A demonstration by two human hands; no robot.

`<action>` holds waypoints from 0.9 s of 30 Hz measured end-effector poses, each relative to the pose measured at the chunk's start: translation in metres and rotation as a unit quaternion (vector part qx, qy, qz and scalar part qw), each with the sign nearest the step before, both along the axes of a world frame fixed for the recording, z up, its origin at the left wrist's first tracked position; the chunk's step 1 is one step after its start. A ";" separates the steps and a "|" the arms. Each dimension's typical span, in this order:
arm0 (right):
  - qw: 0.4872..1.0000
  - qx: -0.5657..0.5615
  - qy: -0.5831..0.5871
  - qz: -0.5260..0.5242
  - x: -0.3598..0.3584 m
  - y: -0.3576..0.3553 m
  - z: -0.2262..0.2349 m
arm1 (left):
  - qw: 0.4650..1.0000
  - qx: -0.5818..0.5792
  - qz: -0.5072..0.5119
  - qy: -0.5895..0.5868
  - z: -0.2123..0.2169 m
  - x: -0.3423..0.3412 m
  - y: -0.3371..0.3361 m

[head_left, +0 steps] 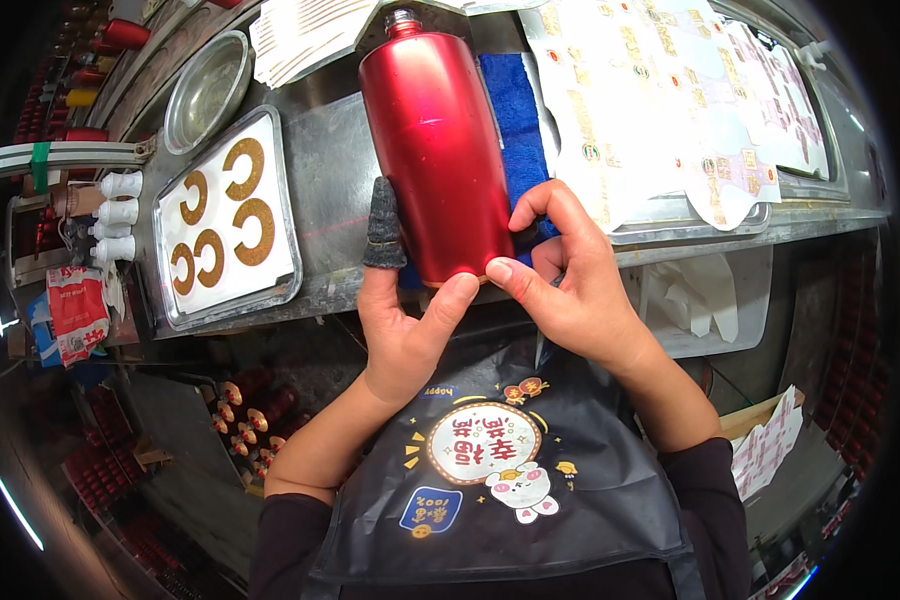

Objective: The person applies gold crescent-shaped stickers and rectangular paper labels to red cylindrical bottles. They wipe the bottle surface, peel and position the stickers, smooth them with a tool, and place the finished bottle on a rack.

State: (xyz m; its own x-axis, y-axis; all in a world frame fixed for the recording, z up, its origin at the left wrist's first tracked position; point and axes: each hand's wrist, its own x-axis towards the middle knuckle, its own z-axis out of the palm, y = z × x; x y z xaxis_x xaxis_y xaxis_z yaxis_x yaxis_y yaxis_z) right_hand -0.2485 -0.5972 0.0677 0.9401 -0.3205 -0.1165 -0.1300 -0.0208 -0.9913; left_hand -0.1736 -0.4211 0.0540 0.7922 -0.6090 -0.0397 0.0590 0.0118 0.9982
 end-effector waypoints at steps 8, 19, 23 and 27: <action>1.000 -0.021 -0.015 0.004 0.000 -0.003 -0.003 | 0.999 -0.006 0.047 -0.024 0.006 -0.003 -0.012; 0.996 0.092 0.016 0.002 0.001 0.001 -0.003 | 0.981 0.084 0.053 -0.168 -0.003 0.003 0.017; 0.985 -0.160 -0.068 -0.024 0.005 0.013 -0.005 | 0.914 0.178 -0.004 -0.363 -0.011 -0.005 0.048; 0.973 -0.209 -0.082 -0.054 0.007 0.021 -0.006 | 0.876 0.235 -0.004 -0.421 -0.023 -0.010 0.048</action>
State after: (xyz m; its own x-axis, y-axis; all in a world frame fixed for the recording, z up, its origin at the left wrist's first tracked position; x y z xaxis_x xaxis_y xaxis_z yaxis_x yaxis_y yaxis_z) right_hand -0.2415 -0.5762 0.0613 0.8930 -0.4062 0.1936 0.0047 -0.4219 -0.9066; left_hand -0.1831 -0.3726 0.0306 0.6566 -0.6882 0.3087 -0.7025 -0.4090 0.5824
